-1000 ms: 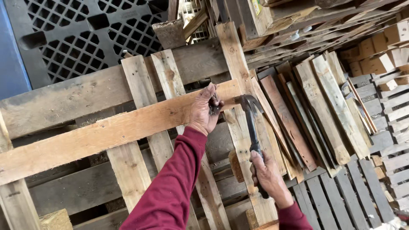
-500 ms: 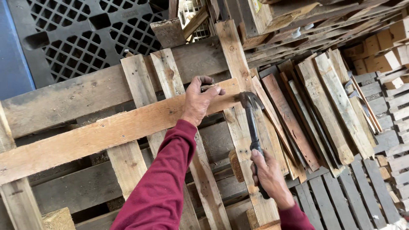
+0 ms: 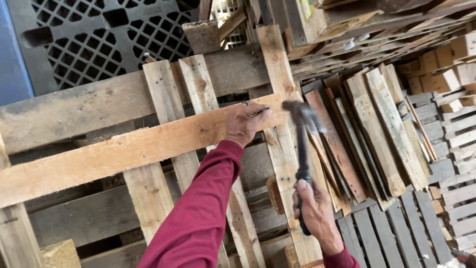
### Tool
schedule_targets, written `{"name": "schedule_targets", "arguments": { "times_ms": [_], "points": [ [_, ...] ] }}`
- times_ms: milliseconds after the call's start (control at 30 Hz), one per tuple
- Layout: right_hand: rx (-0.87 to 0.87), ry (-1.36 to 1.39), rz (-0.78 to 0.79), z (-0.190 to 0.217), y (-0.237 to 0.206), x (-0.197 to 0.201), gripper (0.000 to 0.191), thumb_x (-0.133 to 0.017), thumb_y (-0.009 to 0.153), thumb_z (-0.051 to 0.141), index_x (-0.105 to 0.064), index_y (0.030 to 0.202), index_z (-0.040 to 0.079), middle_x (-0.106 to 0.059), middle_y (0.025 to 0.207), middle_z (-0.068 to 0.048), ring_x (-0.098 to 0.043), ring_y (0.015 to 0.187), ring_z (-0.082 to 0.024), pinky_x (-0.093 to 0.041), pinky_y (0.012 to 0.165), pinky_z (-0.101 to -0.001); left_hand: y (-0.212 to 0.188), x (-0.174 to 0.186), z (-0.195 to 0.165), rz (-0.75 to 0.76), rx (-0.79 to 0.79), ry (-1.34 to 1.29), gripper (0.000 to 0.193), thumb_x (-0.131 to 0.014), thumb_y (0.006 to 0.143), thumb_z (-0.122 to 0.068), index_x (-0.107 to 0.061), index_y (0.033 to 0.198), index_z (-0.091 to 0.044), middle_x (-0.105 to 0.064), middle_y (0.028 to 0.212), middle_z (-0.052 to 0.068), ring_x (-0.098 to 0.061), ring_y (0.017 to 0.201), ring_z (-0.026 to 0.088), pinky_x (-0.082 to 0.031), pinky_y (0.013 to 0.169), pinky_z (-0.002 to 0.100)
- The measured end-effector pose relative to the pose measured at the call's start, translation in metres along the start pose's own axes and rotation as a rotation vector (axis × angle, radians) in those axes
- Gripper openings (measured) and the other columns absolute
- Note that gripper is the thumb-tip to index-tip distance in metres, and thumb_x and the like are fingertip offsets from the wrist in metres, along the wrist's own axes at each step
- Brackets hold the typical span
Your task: The person assembles a wooden pallet by placing planks onto a frame and hammering nails to secure them. They repeatedly pick up nails from a container and hammer them into the wood, adjusting planks as needed.
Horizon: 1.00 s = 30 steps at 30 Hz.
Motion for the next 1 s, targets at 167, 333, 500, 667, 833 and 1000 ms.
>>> {"name": "schedule_targets", "arguments": {
  "times_ms": [167,333,500,667,833,1000],
  "points": [
    [0.491,0.326,0.139,0.028,-0.012,-0.013,0.044,-0.065,0.099,0.047,-0.057,0.109,0.004,-0.060,0.073,-0.001,-0.059,0.058,-0.007,-0.051,0.049,-0.0233,0.000,0.002,-0.002,0.012,-0.019,0.192,0.022,-0.078,0.090,-0.035,-0.083,0.103,-0.018,-0.075,0.076,0.001,-0.065,0.064,0.014,-0.052,0.058,0.031],
    [-0.053,-0.082,0.010,0.029,-0.003,-0.012,0.039,-0.061,0.093,0.045,-0.061,0.106,0.008,-0.058,0.069,-0.002,-0.052,0.050,-0.011,-0.048,0.040,-0.0283,0.002,0.002,0.000,0.103,0.059,0.326,0.016,-0.077,0.087,-0.033,-0.085,0.098,-0.024,-0.075,0.072,0.001,-0.064,0.064,0.017,-0.051,0.057,0.033],
    [0.576,0.391,0.110,0.126,-0.053,0.026,0.040,-0.061,0.110,0.045,-0.062,0.110,0.005,-0.059,0.075,-0.008,-0.056,0.065,-0.019,-0.052,0.056,-0.0364,-0.002,0.029,-0.012,-0.122,-0.280,-0.069,0.025,-0.070,0.100,-0.026,-0.074,0.117,-0.009,-0.075,0.102,0.008,-0.071,0.086,0.012,-0.063,0.070,0.025],
    [1.218,0.283,0.056,0.172,-0.061,0.003,0.051,-0.056,0.105,0.061,-0.065,0.120,0.013,-0.068,0.081,-0.004,-0.066,0.059,-0.013,-0.058,0.059,-0.0279,0.000,0.059,0.012,-0.524,0.121,-0.202,0.024,-0.062,0.105,-0.024,-0.075,0.109,-0.005,-0.069,0.072,0.002,-0.064,0.059,0.008,-0.053,0.048,0.025],
    [-0.080,-0.130,-0.088,0.118,-0.035,-0.019,0.040,-0.059,0.101,0.043,-0.064,0.104,0.003,-0.058,0.069,-0.007,-0.053,0.050,-0.016,-0.048,0.044,-0.0338,-0.005,0.063,-0.003,-0.600,0.006,-0.307,0.025,-0.069,0.103,-0.027,-0.068,0.095,-0.004,-0.063,0.068,-0.002,-0.058,0.058,0.004,-0.046,0.051,0.023],
    [0.909,0.209,0.125,0.184,-0.069,0.031,0.036,-0.062,0.093,0.030,-0.056,0.112,0.000,-0.059,0.075,-0.007,-0.056,0.059,-0.014,-0.048,0.053,-0.0262,-0.010,0.061,0.001,-0.642,0.053,-0.470,0.024,-0.073,0.100,-0.025,-0.064,0.092,-0.005,-0.059,0.071,-0.003,-0.054,0.059,0.004,-0.046,0.052,0.023]
  ]
}}
Point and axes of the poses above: each hand's wrist, its own y-axis towards the middle knuckle, its own x-axis out of the back of the hand, z = x × y, the point moved 5 cm from there along y, towards the middle knuckle
